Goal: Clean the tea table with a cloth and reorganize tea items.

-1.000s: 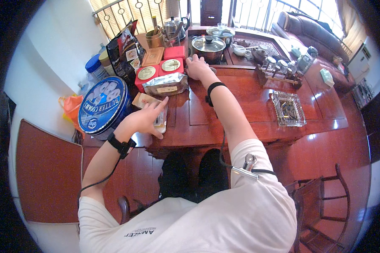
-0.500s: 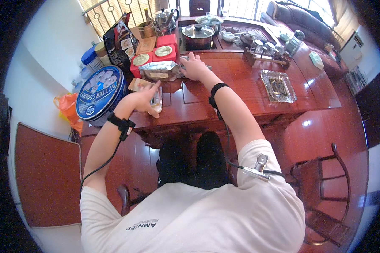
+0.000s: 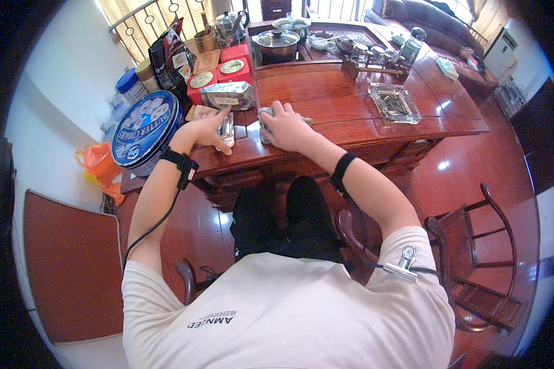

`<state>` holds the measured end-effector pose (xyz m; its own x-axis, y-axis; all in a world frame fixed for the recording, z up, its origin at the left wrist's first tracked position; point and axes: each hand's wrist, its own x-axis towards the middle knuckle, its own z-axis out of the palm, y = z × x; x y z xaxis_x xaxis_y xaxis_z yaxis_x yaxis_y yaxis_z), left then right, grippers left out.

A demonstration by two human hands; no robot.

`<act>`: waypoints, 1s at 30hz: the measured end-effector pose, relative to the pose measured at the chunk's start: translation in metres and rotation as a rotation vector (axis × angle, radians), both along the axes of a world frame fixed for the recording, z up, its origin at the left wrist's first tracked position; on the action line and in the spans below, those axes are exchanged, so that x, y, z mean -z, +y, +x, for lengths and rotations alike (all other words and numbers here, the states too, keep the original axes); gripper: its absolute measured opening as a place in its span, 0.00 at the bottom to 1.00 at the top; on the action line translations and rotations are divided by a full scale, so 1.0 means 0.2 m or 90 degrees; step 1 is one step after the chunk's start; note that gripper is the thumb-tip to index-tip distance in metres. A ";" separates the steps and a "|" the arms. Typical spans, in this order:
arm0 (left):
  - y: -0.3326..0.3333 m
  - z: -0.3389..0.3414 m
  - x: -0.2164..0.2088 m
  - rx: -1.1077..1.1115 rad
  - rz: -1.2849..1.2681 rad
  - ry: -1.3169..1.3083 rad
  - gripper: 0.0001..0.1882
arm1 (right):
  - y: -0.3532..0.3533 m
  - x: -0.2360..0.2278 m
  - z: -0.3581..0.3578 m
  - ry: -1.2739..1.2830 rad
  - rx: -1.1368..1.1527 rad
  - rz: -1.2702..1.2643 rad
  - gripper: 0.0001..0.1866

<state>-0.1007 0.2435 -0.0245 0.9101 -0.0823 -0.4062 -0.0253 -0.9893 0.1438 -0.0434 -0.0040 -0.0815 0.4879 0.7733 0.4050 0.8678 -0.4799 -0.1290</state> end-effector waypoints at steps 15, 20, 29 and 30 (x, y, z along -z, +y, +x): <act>-0.17 0.08 -0.13 -0.017 0.228 0.060 0.79 | -0.10 -0.04 -0.21 0.000 -0.038 0.035 0.16; -0.17 0.09 -0.13 -0.005 0.213 0.080 0.79 | -0.10 -0.03 -0.18 0.007 -0.046 0.044 0.16; -0.12 0.09 -0.09 -0.017 0.175 0.067 0.77 | -0.20 -0.02 -0.11 0.029 -0.019 0.013 0.16; -0.13 0.09 -0.09 -0.018 0.180 0.057 0.77 | -0.25 -0.03 -0.09 0.041 0.001 0.017 0.16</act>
<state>-0.0829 0.2172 -0.0056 0.8702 0.0713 -0.4875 0.0038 -0.9904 -0.1379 -0.0620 -0.0541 -0.0762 0.5150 0.7621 0.3925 0.8564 -0.4770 -0.1976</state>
